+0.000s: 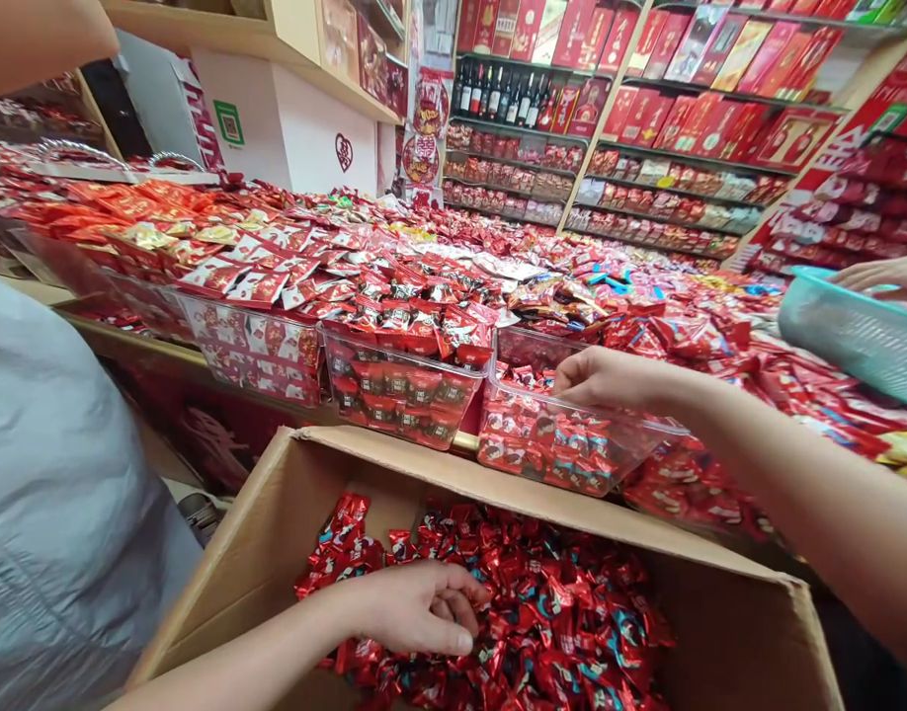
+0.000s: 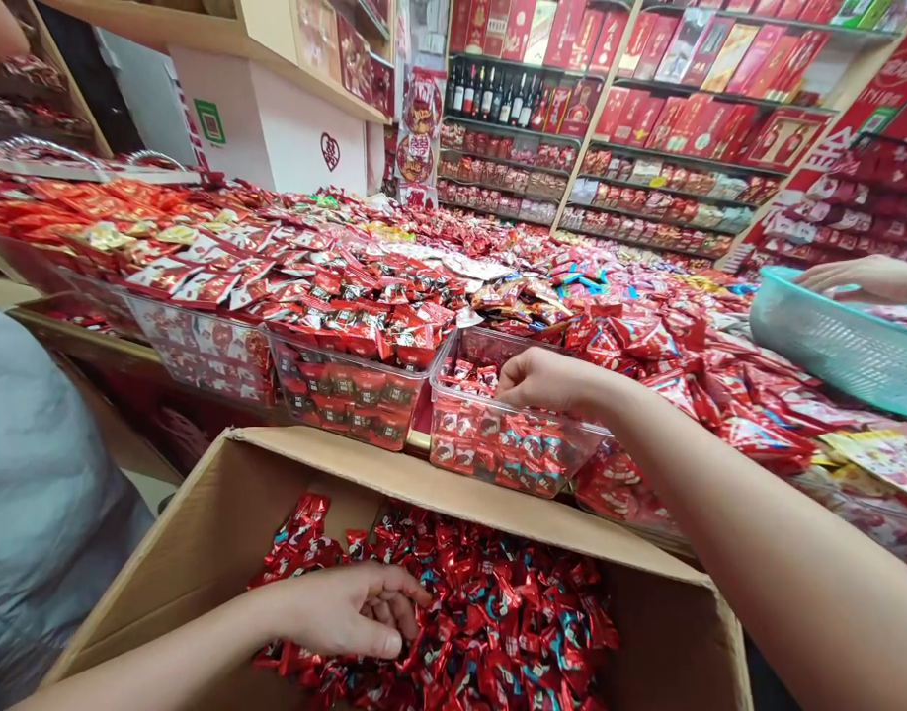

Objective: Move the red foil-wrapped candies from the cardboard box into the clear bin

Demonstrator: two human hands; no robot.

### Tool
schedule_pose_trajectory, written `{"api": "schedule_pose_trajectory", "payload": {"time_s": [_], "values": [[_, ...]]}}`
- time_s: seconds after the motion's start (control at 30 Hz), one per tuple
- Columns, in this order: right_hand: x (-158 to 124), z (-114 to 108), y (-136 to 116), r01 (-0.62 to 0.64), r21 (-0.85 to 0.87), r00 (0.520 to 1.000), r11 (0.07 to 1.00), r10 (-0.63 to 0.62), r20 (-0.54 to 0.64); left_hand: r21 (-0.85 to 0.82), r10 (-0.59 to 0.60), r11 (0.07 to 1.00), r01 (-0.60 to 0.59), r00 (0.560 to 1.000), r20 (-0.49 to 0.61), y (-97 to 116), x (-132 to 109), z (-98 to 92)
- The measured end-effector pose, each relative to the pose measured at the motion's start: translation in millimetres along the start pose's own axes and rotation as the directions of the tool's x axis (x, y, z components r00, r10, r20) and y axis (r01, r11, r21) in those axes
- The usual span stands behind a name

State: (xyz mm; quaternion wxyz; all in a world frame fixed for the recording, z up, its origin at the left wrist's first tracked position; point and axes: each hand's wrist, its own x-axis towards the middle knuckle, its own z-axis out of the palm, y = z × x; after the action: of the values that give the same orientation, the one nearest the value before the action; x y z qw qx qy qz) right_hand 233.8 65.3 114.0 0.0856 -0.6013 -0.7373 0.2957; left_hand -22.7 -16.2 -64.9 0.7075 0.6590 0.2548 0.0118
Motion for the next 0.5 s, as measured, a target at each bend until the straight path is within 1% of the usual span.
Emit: {"api": "schedule_pose_trajectory", "payload": {"time_s": [0.1,0.17,0.33,0.43,0.5], "values": [[13.6,6.7,5.5,-0.075,0.023,0.986,0.997,0.070,0.150,0.015,0.005,1.000,-0.005,1.000,0.002,-3.4,0.2,-0.7],[18.7,10.9,9.4,-0.092,0.022,0.976,0.995,0.086,0.202,0.037,0.009,0.999,-0.008,1.000,-0.001,-5.0,0.6,-1.0],[23.6,18.8,14.4,-0.087,0.061,0.953,0.994,0.065,0.294,0.084,0.002,0.996,-0.005,1.000,0.024,-5.9,0.8,-1.5],[23.7,20.3,14.6,-0.100,0.075,0.947,0.992,0.072,0.314,0.099,-0.008,0.995,0.005,0.999,0.031,-5.9,0.6,-1.3],[23.6,20.0,15.6,-0.109,0.047,0.941,0.993,0.088,0.327,0.109,-0.022,0.994,0.020,0.999,0.025,-6.4,0.5,-1.1]]}}
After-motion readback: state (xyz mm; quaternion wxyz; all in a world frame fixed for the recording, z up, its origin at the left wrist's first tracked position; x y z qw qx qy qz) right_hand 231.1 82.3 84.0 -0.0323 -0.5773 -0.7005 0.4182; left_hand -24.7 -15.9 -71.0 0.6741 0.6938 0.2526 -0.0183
